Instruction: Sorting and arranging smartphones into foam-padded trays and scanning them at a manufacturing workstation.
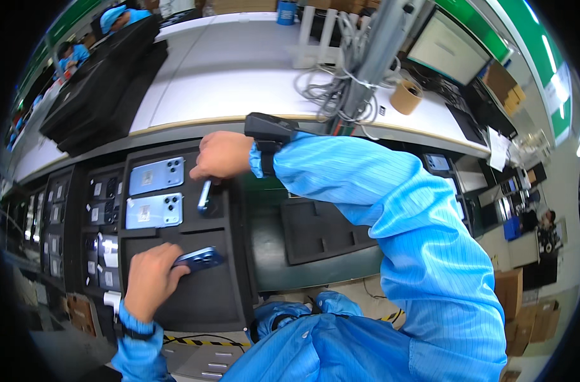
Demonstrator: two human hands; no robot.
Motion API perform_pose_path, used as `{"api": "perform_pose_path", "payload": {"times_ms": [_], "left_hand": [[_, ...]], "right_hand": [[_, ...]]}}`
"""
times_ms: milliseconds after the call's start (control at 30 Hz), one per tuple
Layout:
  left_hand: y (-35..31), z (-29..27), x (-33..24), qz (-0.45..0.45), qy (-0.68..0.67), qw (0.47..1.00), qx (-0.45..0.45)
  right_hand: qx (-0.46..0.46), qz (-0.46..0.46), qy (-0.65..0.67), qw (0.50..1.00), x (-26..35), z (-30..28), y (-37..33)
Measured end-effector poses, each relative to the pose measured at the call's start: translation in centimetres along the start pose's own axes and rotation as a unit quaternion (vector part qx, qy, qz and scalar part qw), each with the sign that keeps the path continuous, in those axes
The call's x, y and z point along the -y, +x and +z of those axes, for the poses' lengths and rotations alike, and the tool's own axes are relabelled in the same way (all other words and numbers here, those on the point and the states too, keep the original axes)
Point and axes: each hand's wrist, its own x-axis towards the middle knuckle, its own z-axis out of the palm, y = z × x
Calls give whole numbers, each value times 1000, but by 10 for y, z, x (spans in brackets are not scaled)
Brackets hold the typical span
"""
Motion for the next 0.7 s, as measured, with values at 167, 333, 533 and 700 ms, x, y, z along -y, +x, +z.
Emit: {"api": "perform_pose_path", "payload": {"times_ms": [167, 333, 533, 700], "left_hand": [[-39, -18, -58, -5, -16, 976, -215], [-30, 38, -127, -23, -236, 970, -51], [57, 260, -188, -230, -482, 846, 0], [141, 400, -200, -296, -524, 794, -93]], "right_hand": [[-440, 16, 37, 897, 39, 13, -99], [-516, 443, 342, 649, 156, 114, -266], [-446, 739, 445, 236, 199, 258, -449], [-423, 709, 382, 415, 145, 310, -507]]}}
